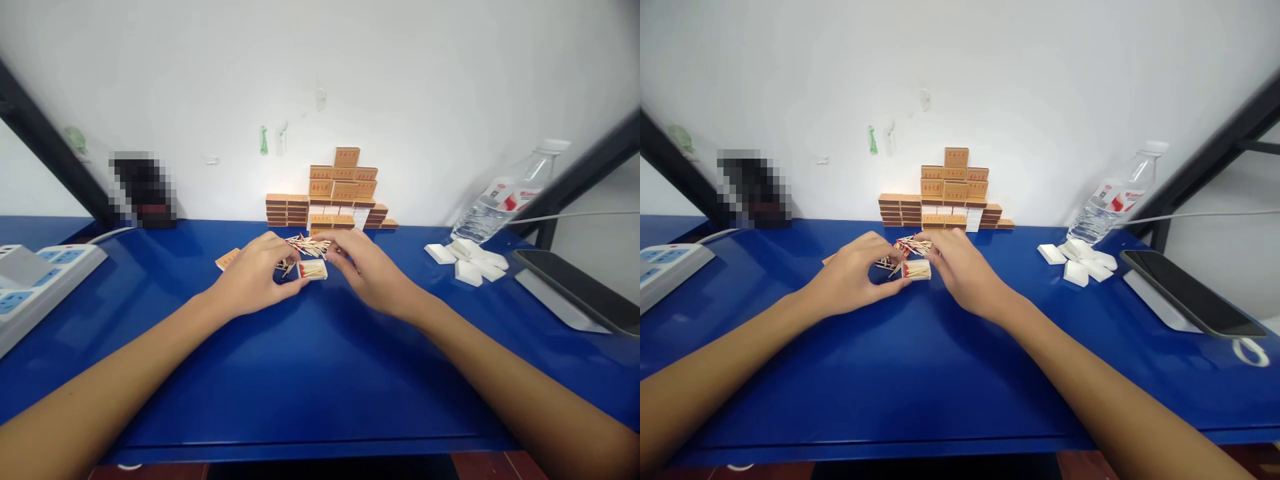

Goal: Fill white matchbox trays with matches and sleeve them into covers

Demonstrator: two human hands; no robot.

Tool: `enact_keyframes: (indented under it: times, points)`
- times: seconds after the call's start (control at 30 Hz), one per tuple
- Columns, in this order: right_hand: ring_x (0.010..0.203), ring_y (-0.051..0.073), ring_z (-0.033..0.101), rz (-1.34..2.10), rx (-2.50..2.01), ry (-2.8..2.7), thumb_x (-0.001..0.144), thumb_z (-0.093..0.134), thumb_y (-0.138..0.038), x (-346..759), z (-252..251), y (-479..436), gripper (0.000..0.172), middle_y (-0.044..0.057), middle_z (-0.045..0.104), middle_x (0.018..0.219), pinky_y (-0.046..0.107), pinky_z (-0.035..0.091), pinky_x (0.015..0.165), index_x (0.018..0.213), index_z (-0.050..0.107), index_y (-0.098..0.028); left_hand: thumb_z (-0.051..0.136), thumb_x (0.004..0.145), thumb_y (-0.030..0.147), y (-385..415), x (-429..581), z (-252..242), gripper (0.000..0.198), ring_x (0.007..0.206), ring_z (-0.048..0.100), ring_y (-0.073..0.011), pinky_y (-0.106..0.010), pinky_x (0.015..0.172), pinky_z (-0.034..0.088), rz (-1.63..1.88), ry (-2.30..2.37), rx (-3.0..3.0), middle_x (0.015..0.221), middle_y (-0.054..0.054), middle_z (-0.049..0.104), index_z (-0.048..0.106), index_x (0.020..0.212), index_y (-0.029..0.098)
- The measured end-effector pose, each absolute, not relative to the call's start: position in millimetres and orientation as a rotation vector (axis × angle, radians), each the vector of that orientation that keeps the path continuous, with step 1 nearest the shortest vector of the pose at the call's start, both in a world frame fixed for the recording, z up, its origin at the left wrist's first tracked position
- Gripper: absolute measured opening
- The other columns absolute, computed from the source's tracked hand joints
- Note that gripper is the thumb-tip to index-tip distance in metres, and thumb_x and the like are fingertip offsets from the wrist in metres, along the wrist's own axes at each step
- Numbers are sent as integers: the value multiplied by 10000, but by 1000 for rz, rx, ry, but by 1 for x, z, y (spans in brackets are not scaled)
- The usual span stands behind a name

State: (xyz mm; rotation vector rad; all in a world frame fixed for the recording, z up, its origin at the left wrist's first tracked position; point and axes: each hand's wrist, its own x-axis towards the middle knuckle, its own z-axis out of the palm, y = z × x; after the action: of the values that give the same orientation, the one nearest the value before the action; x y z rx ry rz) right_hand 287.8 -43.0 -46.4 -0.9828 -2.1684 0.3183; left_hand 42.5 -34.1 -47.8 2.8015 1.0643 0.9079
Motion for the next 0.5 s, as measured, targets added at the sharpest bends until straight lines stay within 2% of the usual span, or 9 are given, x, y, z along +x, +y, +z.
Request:
enact_keyframes:
  times: [0.07, 0.17, 0.3, 0.5]
  points:
    - [1003, 252, 622, 346, -1011, -2093, 1045, 521, -222, 289, -45, -41, 191, 71, 726, 1031, 421, 489, 917, 1131, 691, -238, 776, 903, 365, -39, 47, -48, 174, 903, 608, -244, -378, 788, 504, 873, 1021, 2778, 927, -44, 720, 712, 972, 218]
    - [904, 227, 673, 546, -1065, -1908, 1012, 613, -301, 287, -44, -41, 141, 71, 769, 985, 378, 513, 792, 1013, 720, -210, 784, 899, 349, -43, 51, -50, 161, 909, 604, -240, -381, 796, 506, 846, 986, 2733, 931, -38, 721, 713, 966, 221]
    - [881, 221, 702, 810, -1052, -1751, 937, 713, -393, 284, -51, -41, 210, 89, 791, 985, 347, 516, 712, 973, 740, -187, 794, 892, 369, -42, 51, -52, 190, 925, 623, -232, -380, 806, 524, 939, 1008, 2661, 948, -32, 735, 714, 982, 222]
    - [790, 188, 605, 637, -1178, -1862, 931, 703, -354, 288, -63, -36, 174, 65, 770, 962, 352, 481, 711, 923, 789, -202, 791, 889, 364, -37, 47, -53, 186, 914, 654, -227, -371, 802, 534, 1092, 1109, 2641, 947, -38, 751, 705, 951, 211]
